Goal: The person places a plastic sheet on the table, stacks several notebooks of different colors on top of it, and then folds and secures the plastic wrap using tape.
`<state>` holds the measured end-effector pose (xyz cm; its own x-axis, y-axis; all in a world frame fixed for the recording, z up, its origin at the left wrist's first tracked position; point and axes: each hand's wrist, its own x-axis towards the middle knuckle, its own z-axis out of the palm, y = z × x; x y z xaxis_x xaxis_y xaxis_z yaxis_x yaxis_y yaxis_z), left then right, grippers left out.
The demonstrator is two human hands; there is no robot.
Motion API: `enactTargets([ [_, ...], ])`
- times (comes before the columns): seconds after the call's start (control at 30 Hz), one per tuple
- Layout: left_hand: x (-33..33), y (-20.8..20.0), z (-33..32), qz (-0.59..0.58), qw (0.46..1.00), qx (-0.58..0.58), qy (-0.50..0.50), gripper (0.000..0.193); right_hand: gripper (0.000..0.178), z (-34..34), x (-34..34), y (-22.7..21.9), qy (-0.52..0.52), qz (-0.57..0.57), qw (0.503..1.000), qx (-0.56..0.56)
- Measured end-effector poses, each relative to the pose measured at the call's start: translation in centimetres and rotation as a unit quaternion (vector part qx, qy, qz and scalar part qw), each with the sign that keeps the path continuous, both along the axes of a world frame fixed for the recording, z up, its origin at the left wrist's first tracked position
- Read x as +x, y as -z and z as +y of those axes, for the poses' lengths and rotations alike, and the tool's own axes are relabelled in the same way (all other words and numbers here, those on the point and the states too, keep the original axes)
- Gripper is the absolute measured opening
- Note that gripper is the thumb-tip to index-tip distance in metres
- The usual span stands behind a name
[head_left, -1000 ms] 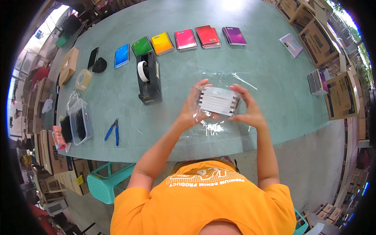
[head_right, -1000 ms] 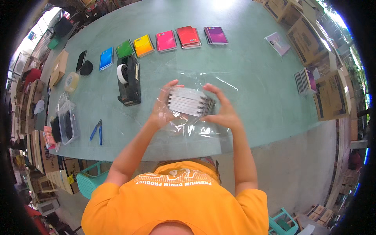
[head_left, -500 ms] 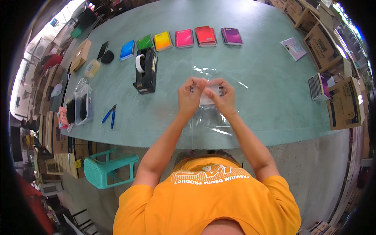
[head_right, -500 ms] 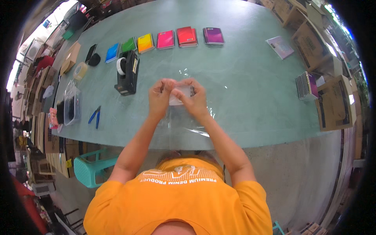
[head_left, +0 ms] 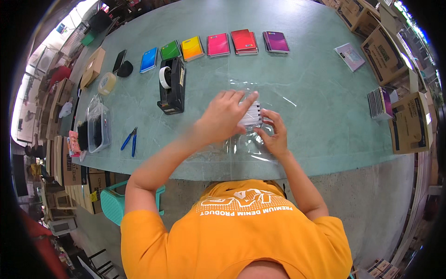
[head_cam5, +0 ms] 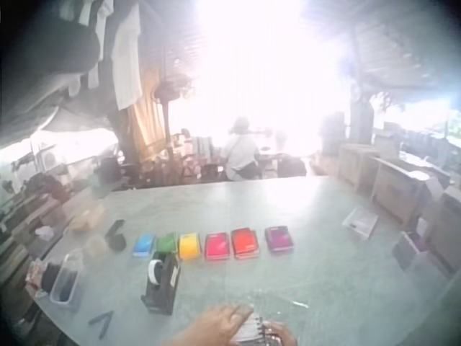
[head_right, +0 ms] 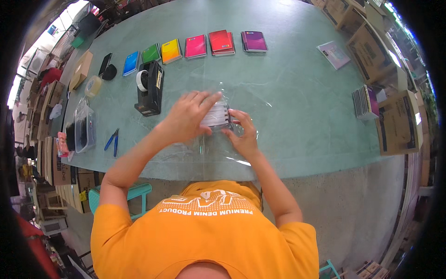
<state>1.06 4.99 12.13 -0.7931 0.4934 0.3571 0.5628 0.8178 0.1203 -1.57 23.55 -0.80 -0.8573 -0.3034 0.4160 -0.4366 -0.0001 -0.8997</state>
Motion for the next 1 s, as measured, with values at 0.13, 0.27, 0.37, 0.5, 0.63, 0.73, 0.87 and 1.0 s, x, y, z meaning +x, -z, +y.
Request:
enactTargets([
  [0.13, 1.7, -2.1, 0.7, -0.194, 0.955, -0.218, 0.054, 0.046, 0.049, 0.9, -0.7, -1.2, 0.038, 0.187, 0.966, 0.172],
  [0.27, 3.6, -1.5, -0.8, -0.044, 0.979, -0.176, 0.092, 0.039, 0.042, 1.0, -1.7, -3.9, -0.003, 0.328, 0.911, 0.251],
  [0.37, 0.1, -2.4, -4.1, 0.089, 0.977, -0.188, 0.039, 0.034, 0.038, 0.5, -1.8, -4.1, -0.032, 0.346, 0.899, 0.266],
  [0.5, -2.9, -2.8, -4.4, 0.002, 0.987, -0.129, 0.099, 0.034, 0.037, 0.5, -1.1, -3.7, -0.011, 0.342, 0.897, 0.281],
  [0.63, -4.3, -3.0, -2.2, -0.118, 0.989, -0.035, 0.076, 0.033, 0.037, 0.5, -1.0, -3.4, -0.002, 0.338, 0.898, 0.281],
  [0.73, -6.7, -3.0, -2.1, -0.21, 0.973, -0.093, -0.002, 0.033, 0.038, 0.5, -0.9, -3.8, -0.023, 0.33, 0.9, 0.283],
  [0.87, -6.4, -4.6, -3.3, -0.155, 0.986, 0.002, 0.068, 0.029, 0.039, 0.8, -0.9, -3.5, -0.02, 0.333, 0.901, 0.278],
  [1.0, 1.7, -3.3, -0.2, -0.2, 0.876, -0.334, 0.285, 0.035, 0.038, 0.5, -1.3, -4.4, -0.056, 0.305, 0.903, 0.298],
])
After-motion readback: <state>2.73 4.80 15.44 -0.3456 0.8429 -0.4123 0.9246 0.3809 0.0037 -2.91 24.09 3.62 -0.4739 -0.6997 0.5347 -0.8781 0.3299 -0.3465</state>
